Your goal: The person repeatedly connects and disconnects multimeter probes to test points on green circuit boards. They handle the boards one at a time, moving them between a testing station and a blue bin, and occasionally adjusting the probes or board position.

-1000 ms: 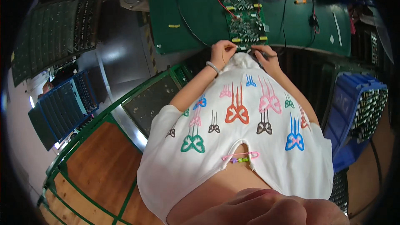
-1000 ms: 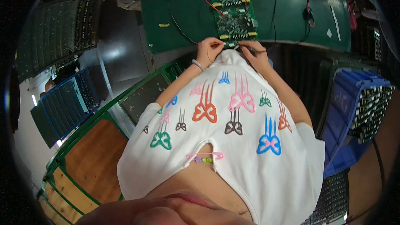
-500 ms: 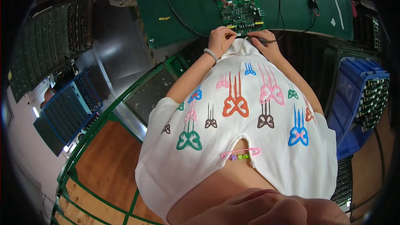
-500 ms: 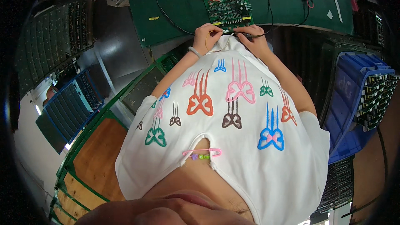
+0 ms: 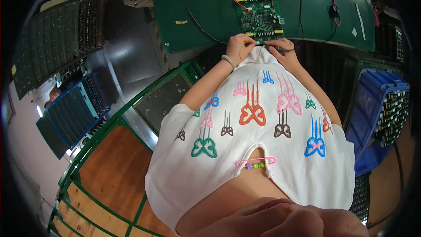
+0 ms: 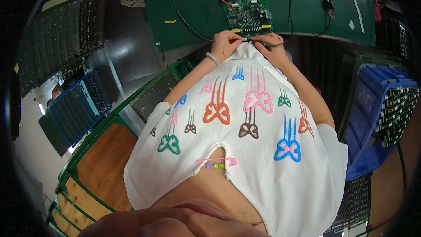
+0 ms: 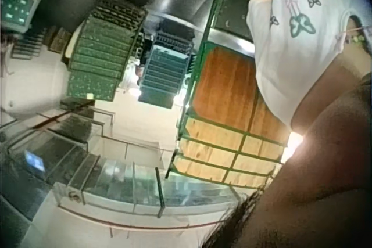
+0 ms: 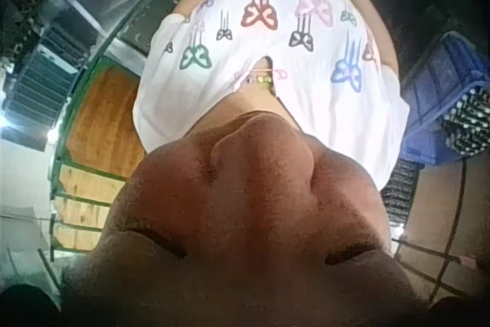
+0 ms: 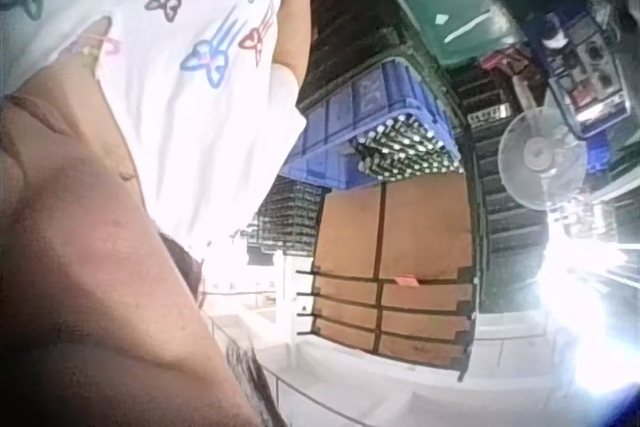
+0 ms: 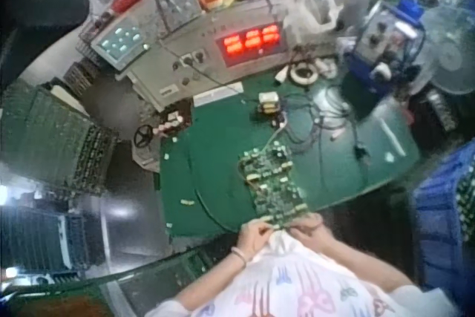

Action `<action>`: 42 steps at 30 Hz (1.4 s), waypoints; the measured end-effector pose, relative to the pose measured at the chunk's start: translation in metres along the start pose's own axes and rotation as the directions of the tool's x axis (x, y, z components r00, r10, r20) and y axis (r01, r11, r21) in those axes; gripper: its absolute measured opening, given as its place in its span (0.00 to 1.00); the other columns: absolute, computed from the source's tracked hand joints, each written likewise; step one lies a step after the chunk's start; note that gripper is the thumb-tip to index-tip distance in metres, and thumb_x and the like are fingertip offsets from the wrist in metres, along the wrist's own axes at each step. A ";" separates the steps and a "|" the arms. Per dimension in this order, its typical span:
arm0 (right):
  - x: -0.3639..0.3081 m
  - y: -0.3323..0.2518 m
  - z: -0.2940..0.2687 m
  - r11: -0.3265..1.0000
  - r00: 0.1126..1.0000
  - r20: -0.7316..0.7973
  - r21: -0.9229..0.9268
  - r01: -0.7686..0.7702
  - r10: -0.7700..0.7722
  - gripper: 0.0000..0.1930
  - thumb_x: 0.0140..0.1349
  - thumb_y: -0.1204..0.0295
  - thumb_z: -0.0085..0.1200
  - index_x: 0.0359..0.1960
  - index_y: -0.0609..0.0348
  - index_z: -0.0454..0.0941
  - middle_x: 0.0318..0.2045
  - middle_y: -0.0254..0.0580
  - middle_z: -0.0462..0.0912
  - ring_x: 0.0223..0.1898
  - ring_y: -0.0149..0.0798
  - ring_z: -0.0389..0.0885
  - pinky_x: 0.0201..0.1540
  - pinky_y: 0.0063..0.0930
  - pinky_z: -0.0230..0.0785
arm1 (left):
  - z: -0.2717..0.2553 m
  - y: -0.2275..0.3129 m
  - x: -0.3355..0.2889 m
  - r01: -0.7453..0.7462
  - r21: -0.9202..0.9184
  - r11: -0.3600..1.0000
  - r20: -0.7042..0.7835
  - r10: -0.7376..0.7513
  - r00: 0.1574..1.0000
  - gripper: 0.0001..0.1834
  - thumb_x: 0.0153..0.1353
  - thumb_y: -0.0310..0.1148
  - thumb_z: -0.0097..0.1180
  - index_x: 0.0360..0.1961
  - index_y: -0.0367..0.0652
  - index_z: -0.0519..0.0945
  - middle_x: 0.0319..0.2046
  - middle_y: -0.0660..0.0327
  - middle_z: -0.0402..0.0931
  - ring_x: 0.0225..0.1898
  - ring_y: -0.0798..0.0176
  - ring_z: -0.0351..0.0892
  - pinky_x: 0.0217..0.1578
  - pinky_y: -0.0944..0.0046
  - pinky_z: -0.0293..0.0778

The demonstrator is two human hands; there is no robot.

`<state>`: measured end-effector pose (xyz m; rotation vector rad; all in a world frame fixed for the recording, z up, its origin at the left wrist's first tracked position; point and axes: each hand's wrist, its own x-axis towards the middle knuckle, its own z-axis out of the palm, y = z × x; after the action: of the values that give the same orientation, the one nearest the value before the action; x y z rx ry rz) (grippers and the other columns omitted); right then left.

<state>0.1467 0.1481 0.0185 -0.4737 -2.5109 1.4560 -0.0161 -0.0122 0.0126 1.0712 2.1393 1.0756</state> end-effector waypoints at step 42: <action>-0.027 0.014 -0.020 0.921 0.957 -0.115 0.323 -0.217 0.266 0.11 0.60 0.75 0.55 0.44 0.59 0.81 0.40 0.42 0.81 0.43 0.39 0.77 0.47 0.28 0.69 | 0.030 0.026 0.030 -0.204 0.015 0.979 0.100 0.202 0.974 0.04 0.50 0.26 0.62 0.29 0.39 0.83 0.27 0.56 0.79 0.27 0.57 0.80 0.29 0.63 0.76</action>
<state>0.1807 0.1603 0.0159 -0.8282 -2.1097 1.7830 -0.0004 0.0355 0.0149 1.3504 2.0042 1.0647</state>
